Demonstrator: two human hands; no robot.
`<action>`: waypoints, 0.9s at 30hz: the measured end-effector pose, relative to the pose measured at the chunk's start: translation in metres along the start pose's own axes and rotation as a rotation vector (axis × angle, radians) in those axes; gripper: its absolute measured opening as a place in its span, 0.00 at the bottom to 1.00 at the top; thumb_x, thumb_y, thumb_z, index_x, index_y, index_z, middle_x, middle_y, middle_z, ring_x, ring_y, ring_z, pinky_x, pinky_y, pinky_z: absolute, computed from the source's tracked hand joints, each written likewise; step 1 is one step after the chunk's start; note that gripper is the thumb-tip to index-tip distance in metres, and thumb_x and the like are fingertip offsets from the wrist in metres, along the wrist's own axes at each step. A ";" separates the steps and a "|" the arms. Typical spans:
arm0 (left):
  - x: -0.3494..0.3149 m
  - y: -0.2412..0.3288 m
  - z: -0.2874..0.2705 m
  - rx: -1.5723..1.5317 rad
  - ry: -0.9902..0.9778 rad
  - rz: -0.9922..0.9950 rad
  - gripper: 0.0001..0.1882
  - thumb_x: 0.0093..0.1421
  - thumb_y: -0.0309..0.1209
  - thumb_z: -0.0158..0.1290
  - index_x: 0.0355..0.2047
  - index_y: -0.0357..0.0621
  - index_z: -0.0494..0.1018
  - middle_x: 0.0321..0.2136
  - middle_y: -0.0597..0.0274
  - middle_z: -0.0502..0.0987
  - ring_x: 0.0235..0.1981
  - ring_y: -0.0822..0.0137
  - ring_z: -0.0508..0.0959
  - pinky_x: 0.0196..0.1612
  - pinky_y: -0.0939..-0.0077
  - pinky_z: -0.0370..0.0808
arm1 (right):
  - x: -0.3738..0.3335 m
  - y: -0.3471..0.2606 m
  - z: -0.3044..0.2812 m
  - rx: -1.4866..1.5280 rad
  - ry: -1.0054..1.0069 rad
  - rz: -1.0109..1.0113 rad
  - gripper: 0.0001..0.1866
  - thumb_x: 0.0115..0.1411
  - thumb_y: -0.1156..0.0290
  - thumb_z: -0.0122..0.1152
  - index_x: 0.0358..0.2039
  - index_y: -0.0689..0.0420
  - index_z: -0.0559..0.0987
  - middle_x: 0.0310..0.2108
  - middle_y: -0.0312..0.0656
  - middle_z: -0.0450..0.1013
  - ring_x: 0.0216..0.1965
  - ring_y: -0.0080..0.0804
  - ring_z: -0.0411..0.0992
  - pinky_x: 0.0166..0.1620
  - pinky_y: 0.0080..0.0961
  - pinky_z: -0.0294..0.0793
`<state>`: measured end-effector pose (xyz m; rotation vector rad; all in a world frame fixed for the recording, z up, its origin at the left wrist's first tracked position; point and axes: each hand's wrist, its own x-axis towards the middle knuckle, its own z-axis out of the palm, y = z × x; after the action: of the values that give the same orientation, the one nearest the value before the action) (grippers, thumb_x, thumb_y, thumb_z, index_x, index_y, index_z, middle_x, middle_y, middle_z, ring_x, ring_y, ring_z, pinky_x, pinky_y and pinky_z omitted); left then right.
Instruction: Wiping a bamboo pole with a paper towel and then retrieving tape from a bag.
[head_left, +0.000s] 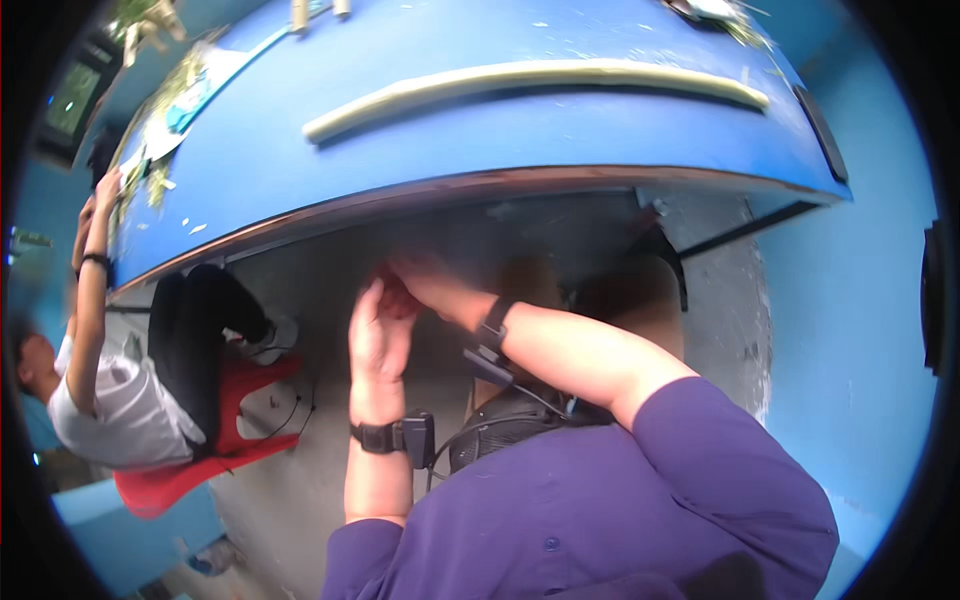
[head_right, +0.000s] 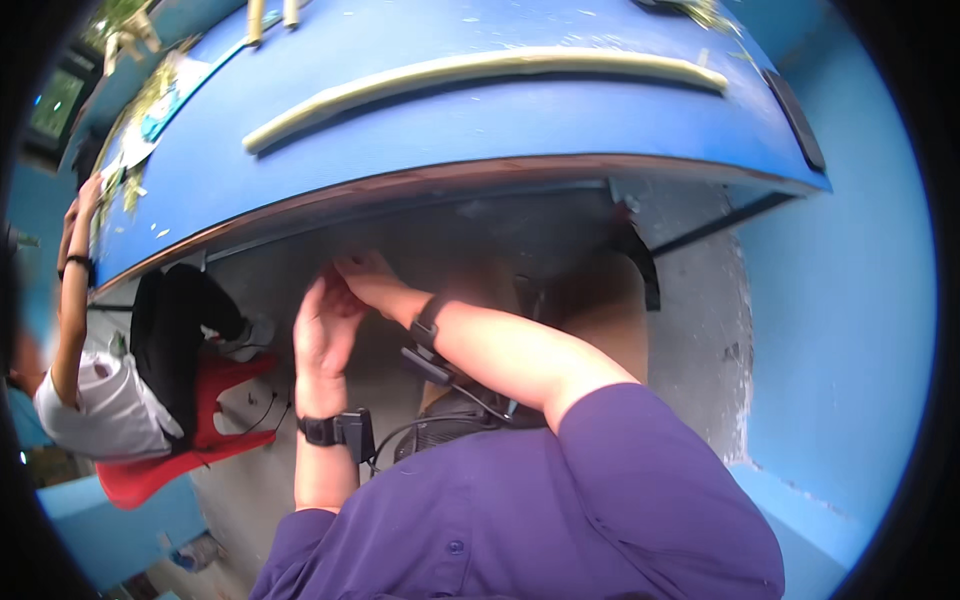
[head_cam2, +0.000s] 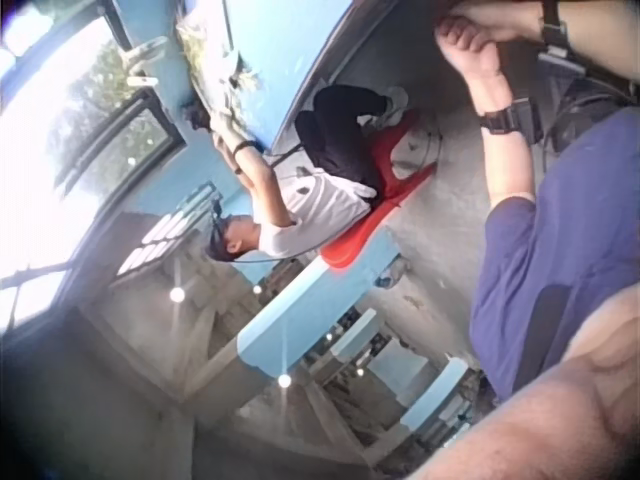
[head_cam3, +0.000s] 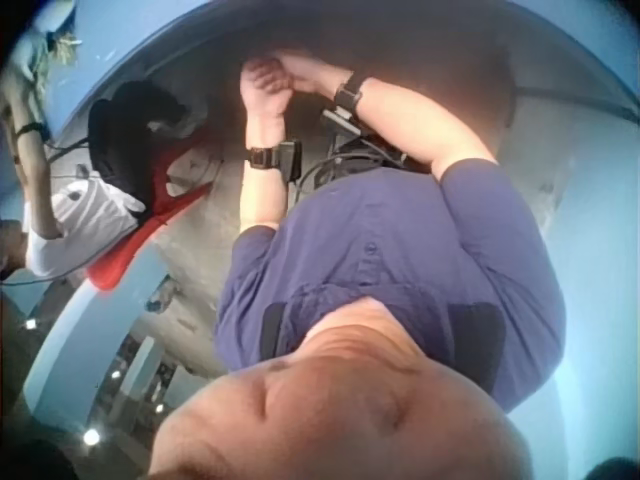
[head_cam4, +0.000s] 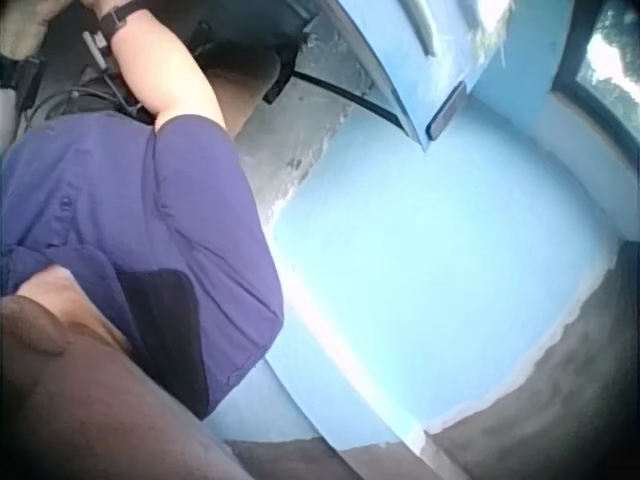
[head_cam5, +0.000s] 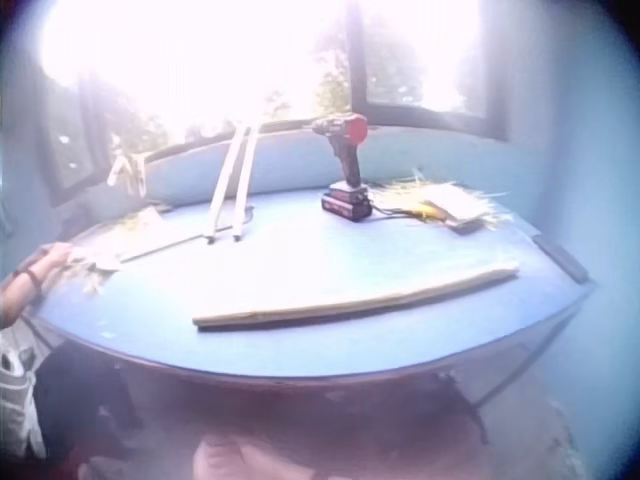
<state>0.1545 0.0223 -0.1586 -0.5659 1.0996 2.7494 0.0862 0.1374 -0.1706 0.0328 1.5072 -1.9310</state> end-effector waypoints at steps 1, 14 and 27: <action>-0.018 0.007 0.023 0.232 0.063 0.120 0.22 0.67 0.40 0.47 0.56 0.40 0.68 0.55 0.56 0.72 0.56 0.64 0.69 0.59 0.65 0.64 | -0.001 0.006 0.000 0.006 0.028 0.004 0.18 0.67 0.56 0.48 0.40 0.57 0.78 0.31 0.40 0.77 0.31 0.28 0.76 0.36 0.26 0.77; 0.017 0.004 -0.075 0.343 -0.292 0.062 0.26 0.70 0.50 0.37 0.59 0.45 0.63 0.52 0.58 0.71 0.58 0.59 0.67 0.64 0.64 0.61 | -0.062 -0.032 0.030 -0.318 -0.245 -0.550 0.28 0.69 0.52 0.41 0.63 0.54 0.66 0.61 0.47 0.64 0.64 0.45 0.59 0.64 0.48 0.55; -0.045 0.043 0.009 0.137 -0.355 -0.060 0.25 0.71 0.47 0.39 0.60 0.45 0.65 0.62 0.54 0.66 0.61 0.57 0.67 0.61 0.52 0.67 | -0.086 -0.035 -0.212 -0.965 0.069 -0.456 0.22 0.67 0.52 0.45 0.51 0.51 0.78 0.51 0.46 0.75 0.54 0.47 0.71 0.57 0.39 0.67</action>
<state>0.1824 -0.0016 -0.1080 -0.0855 1.1463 2.5611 0.0551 0.3669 -0.1753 -0.7209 2.4961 -1.3028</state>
